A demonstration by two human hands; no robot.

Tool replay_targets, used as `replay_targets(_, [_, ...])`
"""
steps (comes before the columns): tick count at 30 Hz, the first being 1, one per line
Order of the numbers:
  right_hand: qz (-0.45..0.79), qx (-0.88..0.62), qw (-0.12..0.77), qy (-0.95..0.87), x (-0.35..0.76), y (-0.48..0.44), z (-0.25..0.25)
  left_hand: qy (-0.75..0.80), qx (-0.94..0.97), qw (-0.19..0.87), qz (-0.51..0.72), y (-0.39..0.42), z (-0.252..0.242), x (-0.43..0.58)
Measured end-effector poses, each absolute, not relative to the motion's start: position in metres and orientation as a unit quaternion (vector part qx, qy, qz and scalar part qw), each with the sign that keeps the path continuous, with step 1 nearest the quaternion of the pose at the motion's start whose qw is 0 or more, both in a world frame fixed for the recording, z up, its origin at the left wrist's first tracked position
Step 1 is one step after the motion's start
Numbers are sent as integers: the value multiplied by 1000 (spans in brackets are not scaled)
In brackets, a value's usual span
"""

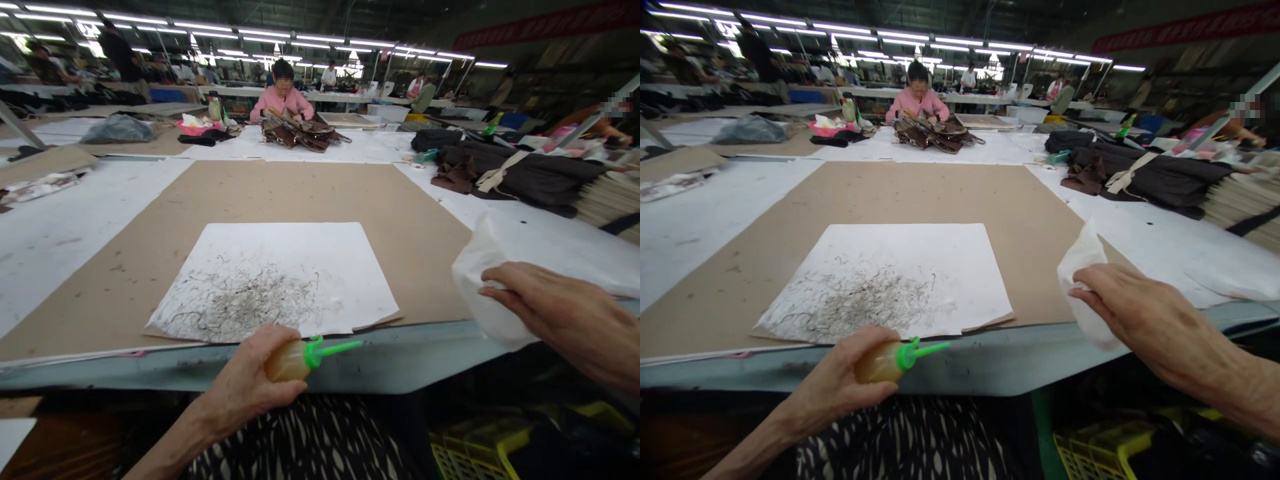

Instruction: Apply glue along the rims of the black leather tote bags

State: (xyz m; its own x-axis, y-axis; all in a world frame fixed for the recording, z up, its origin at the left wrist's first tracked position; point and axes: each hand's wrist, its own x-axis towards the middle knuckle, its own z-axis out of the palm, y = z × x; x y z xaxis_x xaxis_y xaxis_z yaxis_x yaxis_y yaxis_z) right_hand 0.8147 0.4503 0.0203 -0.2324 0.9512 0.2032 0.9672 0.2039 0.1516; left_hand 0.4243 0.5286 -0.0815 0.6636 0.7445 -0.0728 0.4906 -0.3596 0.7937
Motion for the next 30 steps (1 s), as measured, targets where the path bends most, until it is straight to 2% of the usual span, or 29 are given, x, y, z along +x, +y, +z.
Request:
replay_targets(9, [-128, -584, 62, -799, 805, 444, -8, 300, 886, 161, 313, 529, -84, 463])
replay_targets(12, [-131, -570, 61, -809, 817, 443, -8, 298, 879, 118, 352, 531, -85, 475])
replay_targets(15, [-186, -571, 13, -800, 846, 450, -7, 326, 845, 204, 372, 531, -84, 497])
replay_targets(19, [-243, -626, -59, -739, 903, 465, -5, 397, 735, 438, 333, 535, -82, 548])
replay_targets(23, [-289, -686, -108, -659, 967, 474, -8, 337, 659, 604, 297, 540, -80, 613])
replay_targets(26, [-294, -714, -144, -619, 1007, 474, -16, 279, 647, 652, 280, 543, -81, 658])
replay_targets(30, [-304, -740, -167, -576, 1045, 470, -27, 270, 658, 645, 280, 549, -91, 704])
